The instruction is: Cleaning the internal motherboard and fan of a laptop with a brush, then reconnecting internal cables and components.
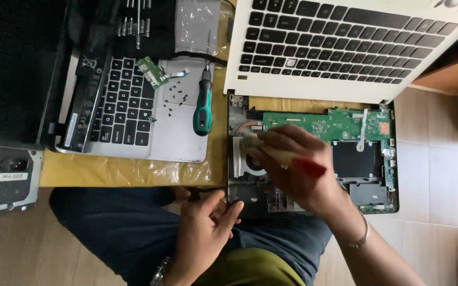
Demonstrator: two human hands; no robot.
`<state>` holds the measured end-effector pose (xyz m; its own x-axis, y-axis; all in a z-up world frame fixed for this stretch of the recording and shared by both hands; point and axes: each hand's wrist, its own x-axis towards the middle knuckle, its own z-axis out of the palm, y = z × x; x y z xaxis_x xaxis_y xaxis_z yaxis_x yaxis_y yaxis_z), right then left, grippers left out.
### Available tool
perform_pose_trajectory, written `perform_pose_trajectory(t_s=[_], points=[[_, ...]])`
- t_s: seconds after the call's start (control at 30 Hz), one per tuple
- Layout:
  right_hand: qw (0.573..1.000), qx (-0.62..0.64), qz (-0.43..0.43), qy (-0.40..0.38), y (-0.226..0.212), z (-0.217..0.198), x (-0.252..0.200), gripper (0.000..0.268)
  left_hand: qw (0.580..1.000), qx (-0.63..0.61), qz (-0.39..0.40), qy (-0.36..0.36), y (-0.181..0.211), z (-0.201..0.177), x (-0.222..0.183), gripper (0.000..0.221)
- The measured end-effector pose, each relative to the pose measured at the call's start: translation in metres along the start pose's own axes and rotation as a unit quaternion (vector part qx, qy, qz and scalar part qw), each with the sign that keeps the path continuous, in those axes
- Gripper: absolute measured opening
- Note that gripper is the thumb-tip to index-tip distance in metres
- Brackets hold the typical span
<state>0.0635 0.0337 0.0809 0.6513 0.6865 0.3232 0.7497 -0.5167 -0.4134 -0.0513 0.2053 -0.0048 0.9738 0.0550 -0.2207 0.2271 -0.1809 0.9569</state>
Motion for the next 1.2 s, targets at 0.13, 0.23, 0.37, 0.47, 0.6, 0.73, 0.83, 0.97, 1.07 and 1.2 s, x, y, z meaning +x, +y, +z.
perform_pose_trajectory(t_s=[0.13,0.23,0.37,0.47,0.6,0.73,0.83,0.97,1.07,1.2], points=[[0.964,0.242,0.018,-0.108,-0.012,-0.011,0.015,0.017,0.999,0.000,0.021,0.024,-0.003,0.003,-0.002,0.014],[0.997,0.030,-0.035,0.065,0.017,0.009,0.021,0.008,1.000,0.009,0.022,0.018,0.010,-0.001,0.000,0.016],[0.974,0.178,-0.128,-0.051,0.006,0.005,0.013,0.015,0.994,0.068,0.076,0.037,0.006,0.000,0.001,0.021],[0.993,0.033,-0.114,0.017,0.011,-0.004,-0.020,0.027,0.978,0.148,0.115,0.096,0.002,0.005,-0.002,0.029],[0.923,0.174,0.199,0.278,0.027,-0.026,-0.087,0.015,0.929,0.250,0.212,0.172,0.016,0.015,-0.009,0.049],[0.907,0.065,0.309,0.279,0.033,-0.036,-0.120,0.020,0.887,0.284,0.362,0.042,0.047,0.027,0.008,0.054],[0.929,0.045,0.273,0.246,0.038,-0.033,-0.123,0.013,0.848,0.357,0.385,-0.069,0.044,0.053,0.022,0.077],[0.952,0.011,0.214,0.216,0.033,-0.036,-0.089,0.016,0.820,0.423,0.369,-0.106,0.031,0.074,0.026,0.091],[0.978,0.059,0.154,0.126,0.051,-0.045,-0.079,0.014,0.791,0.475,0.372,-0.098,0.023,0.078,0.029,0.085],[0.976,-0.175,0.091,0.090,0.070,-0.050,-0.084,0.007,0.787,0.479,0.375,-0.105,0.018,0.075,0.027,0.085]])
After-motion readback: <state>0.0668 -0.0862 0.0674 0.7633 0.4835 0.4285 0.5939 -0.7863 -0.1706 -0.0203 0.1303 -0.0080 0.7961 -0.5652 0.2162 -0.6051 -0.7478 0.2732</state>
